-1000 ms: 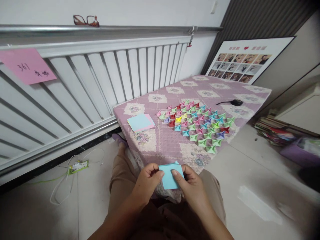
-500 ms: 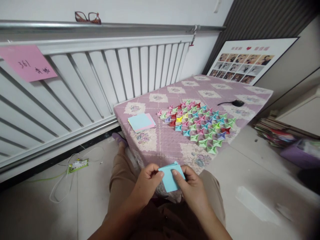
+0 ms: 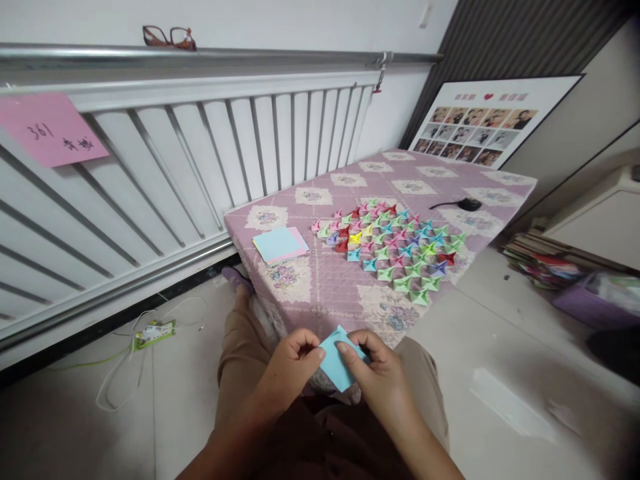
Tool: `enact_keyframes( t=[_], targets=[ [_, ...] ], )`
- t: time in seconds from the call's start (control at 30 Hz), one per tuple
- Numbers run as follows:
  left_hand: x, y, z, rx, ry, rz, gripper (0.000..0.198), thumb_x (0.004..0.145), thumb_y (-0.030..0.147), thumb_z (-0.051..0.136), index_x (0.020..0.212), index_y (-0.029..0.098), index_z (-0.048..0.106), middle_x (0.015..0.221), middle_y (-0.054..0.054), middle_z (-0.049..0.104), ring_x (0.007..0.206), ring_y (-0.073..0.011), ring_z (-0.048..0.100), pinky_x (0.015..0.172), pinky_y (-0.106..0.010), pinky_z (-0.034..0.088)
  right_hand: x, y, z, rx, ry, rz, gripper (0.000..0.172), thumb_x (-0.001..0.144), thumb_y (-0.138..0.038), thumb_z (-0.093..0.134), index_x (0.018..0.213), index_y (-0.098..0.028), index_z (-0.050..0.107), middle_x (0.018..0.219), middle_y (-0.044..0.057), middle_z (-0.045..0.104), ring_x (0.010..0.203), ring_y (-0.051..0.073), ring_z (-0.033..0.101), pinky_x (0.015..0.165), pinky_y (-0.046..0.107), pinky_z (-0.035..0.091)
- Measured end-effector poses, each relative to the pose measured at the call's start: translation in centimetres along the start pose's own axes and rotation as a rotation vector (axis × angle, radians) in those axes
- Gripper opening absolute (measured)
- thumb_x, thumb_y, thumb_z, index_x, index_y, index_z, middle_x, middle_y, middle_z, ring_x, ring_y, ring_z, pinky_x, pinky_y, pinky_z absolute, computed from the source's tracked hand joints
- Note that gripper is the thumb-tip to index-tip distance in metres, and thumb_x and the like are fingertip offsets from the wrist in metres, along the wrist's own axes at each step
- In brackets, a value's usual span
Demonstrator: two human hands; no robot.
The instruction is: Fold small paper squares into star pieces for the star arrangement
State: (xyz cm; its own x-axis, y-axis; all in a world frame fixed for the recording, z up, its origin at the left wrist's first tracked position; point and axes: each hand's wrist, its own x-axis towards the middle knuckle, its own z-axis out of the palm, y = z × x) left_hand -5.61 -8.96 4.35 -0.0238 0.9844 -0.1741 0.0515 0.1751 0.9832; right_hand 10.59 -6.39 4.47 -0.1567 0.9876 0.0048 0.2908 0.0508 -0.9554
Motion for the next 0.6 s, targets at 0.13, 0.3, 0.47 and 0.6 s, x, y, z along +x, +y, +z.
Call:
enact_keyframes(
  t=[0.13,0.3,0.47,0.6],
  targets=[
    [0.17,-0.06,-0.02,-0.025,-0.055,0.020,0.008,0.075,0.024,0.056,0.074,0.016,0.053,0.066,0.004,0.047,0.063,-0.0103,0.043,0.060,-0.021,0.035,-0.07,-0.17,0.08,0.030,-0.045,0.008,0.027,0.079,-0.046,0.061,0.071,-0.021,0.054,0.054,-0.005,0.046,0.048,0.009,0.042,0.044,0.020,0.034],
    [0.36,0.14,0.04,-0.041,-0.125,0.023,0.015,0.078,0.030,0.058,0.074,0.015,0.055,0.066,0.003,0.048,0.063,-0.0107,0.044,0.060,-0.022,0.036,-0.17,-0.33,0.23,0.082,-0.106,0.035,0.028,0.080,-0.047,0.060,0.071,-0.022,0.053,0.049,-0.006,0.046,0.044,0.009,0.042,0.042,0.020,0.033],
    [0.28,0.50,0.08,0.018,-0.112,0.009,0.018,0.079,0.032,0.058,0.072,0.015,0.055,0.064,0.003,0.046,0.061,-0.0104,0.042,0.058,-0.022,0.035,0.01,-0.37,0.15,0.085,-0.066,0.027,0.027,0.081,-0.047,0.059,0.074,-0.021,0.053,0.056,-0.005,0.049,0.047,0.009,0.044,0.045,0.021,0.035],
    [0.38,0.31,0.16,0.002,-0.133,0.024,0.016,0.080,0.030,0.057,0.076,0.015,0.057,0.067,0.002,0.049,0.063,-0.0106,0.044,0.059,-0.021,0.036,0.07,-0.67,0.25,0.106,-0.034,0.013,0.027,0.078,-0.045,0.062,0.072,-0.021,0.052,0.062,-0.003,0.052,0.054,0.011,0.048,0.049,0.021,0.039]
  ],
)
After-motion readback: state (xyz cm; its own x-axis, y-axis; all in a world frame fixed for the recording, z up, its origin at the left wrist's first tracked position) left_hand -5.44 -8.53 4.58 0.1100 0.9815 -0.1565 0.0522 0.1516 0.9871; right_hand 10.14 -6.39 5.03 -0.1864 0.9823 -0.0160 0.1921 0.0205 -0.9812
